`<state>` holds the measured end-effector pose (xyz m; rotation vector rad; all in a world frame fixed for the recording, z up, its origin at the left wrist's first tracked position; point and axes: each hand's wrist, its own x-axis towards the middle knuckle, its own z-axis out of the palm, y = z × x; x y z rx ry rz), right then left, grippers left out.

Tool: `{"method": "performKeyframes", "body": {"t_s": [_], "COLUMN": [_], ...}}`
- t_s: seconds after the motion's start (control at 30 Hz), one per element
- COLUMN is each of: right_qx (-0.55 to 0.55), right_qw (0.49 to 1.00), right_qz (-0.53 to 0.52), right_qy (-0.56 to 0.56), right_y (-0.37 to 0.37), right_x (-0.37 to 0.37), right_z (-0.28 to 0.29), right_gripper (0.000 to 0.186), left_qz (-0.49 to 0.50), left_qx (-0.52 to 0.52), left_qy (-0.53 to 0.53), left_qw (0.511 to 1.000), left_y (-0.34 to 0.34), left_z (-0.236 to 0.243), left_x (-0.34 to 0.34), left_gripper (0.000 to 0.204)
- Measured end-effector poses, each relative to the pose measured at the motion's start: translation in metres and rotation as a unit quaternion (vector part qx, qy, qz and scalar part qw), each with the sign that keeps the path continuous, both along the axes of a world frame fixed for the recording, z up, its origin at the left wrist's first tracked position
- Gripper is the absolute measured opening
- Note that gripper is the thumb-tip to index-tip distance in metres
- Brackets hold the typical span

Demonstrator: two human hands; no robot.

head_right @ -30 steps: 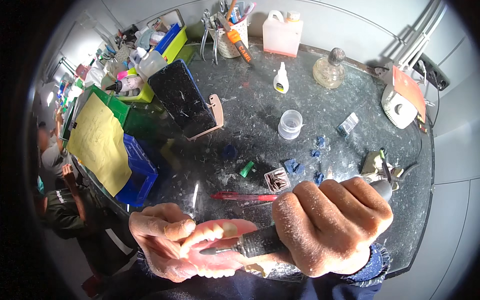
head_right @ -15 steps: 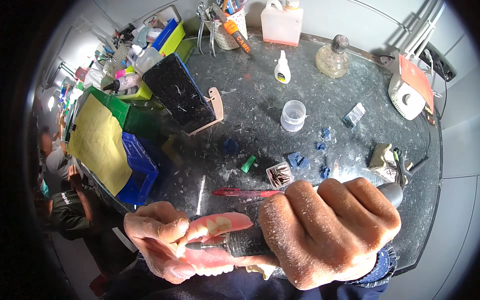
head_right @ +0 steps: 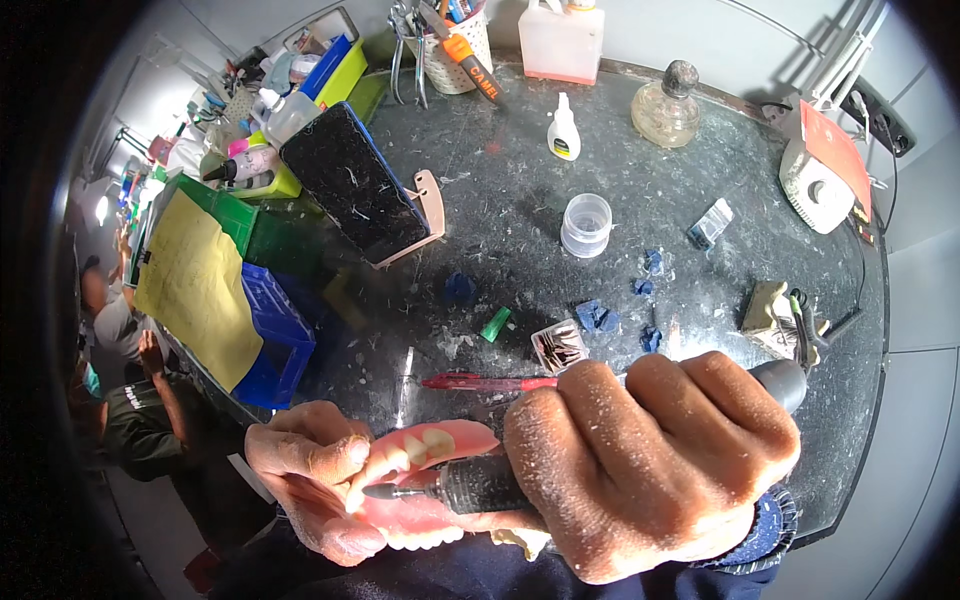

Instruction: The person grinds a denture using a rotary tool, mounts it onto a dental cast to mark it with a pencil, trims around the edges with a carving blade, and grinds the denture again with the rotary tool.

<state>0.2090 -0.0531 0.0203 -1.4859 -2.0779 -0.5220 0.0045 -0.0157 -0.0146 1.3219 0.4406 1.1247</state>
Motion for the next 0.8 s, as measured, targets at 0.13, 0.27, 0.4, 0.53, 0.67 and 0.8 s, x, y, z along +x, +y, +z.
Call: {"method": "performKeyframes", "body": {"t_s": [0.13,0.27,0.4,0.53,0.67,0.8], "right_qx": [0.013,-0.016,-0.011,0.017,-0.02,-0.012], "right_qw": [1.0,1.0,1.0,1.0,0.999,1.0], "right_qz": [0.002,-0.009,-0.003,-0.01,-0.029,0.004], "right_qy": [0.004,-0.011,-0.007,0.012,0.004,0.016], "right_y": [-0.002,-0.003,-0.002,-0.001,-0.01,0.0], "right_x": [0.002,0.001,0.001,0.003,0.008,0.004], "right_z": [0.0,0.003,0.001,0.001,0.009,0.0], "right_gripper": [0.069,0.07,0.071,0.071,0.072,0.072], "left_qz": [-0.005,-0.011,-0.013,-0.006,-0.021,-0.038], "left_qx": [0.003,-0.016,-0.011,-0.003,0.006,0.037], "left_qy": [0.013,0.051,0.053,0.052,0.048,0.063], "left_qw": [1.0,0.999,0.998,0.999,0.999,0.997], "left_y": [0.002,0.0,0.002,0.0,0.0,0.007], "left_z": [0.004,0.003,0.003,0.004,0.004,-0.003], "left_x": [0.002,-0.003,-0.006,-0.007,-0.002,-0.011], "left_gripper": [0.052,0.052,0.05,0.048,0.046,0.046]}}
